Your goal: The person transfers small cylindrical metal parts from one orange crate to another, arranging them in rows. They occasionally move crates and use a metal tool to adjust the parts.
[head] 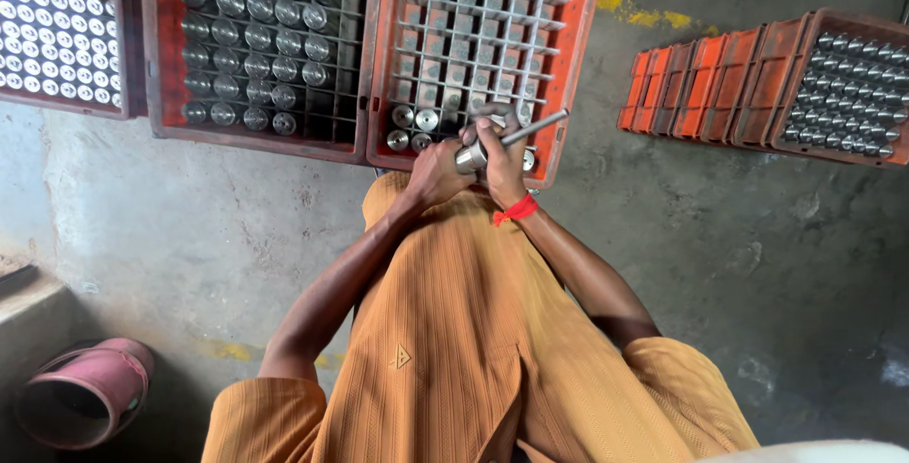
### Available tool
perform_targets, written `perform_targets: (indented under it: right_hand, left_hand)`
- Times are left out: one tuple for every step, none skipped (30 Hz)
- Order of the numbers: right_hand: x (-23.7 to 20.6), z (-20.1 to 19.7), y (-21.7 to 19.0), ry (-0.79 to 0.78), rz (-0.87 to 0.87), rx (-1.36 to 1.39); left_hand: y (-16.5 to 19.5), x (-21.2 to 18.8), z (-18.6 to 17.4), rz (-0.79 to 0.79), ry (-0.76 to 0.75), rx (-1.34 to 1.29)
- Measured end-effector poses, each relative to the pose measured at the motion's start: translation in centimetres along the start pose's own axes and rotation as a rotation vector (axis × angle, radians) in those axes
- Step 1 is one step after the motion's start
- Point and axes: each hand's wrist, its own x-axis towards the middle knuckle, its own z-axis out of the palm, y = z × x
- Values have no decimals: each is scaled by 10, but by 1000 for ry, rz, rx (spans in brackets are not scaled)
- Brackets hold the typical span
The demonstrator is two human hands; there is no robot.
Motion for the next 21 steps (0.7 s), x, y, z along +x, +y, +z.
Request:
perform_targets:
  right_hand:
    - [-1, -6, 4, 13, 53, 24]
    - [2, -14, 8, 26, 101, 50]
    - [5, -22, 10, 41, 148, 73]
    - [8, -31, 12, 115, 186, 88]
    - [12, -40, 14, 186, 221, 104]
    - [16, -50, 14, 258, 260, 119]
    - [20, -60, 13, 303, 217, 171]
    - [24, -71, 10, 347, 174, 224]
    - [27, -80, 7, 390, 134, 275]
    - [29, -88, 5, 386, 120, 302]
    - [29, -94, 2, 385, 105, 330]
    - [28, -98, 2, 385, 87, 356]
    - [27, -100, 2, 405, 119, 352]
    - [24, -100, 3, 425, 152, 346]
    - [19, -100, 5, 446, 187, 340]
    - [16, -99, 8, 452, 185, 341]
    - [11, -97, 10, 458, 187, 342]
    - [6, -95, 13, 462, 190, 343]
    - [2, -94, 15, 454, 197, 337]
    - [-1, -93, 16, 445, 202, 331]
    - [-4, -92, 17, 437, 206, 324]
  left_hand:
    - [-2, 1, 3, 0, -42, -39]
    - [-4, 2, 5, 2, -83, -76]
    - [-7, 1, 6, 8, -127, -115]
    - [-10, 0, 6, 14, -158, -94]
    - [-14, 0, 4, 21, -187, -72]
    - [-18, -1, 1, 26, -215, -52]
    - [-22, -1, -3, 53, -149, 23]
    - [-27, -1, -7, 79, -82, 98]
    - [-32, 0, -10, 103, -13, 171]
    - [-37, 2, -13, 294, 128, 283]
    - [-41, 4, -14, 488, 267, 392]
    - [-45, 7, -12, 684, 406, 500]
    - [-49, 8, -11, 650, 384, 475]
    - [-52, 9, -10, 615, 362, 449]
    - [-56, 9, -11, 578, 338, 423]
    - [-61, 7, -14, 480, 286, 353]
    - [-66, 5, -20, 378, 233, 282]
    - [-71, 3, -29, 275, 181, 213]
    - [-80, -2, -45, 336, 358, 173]
    - [-91, -8, -65, 400, 535, 134]
    - [-100, -7, -84, 250, 585, 219]
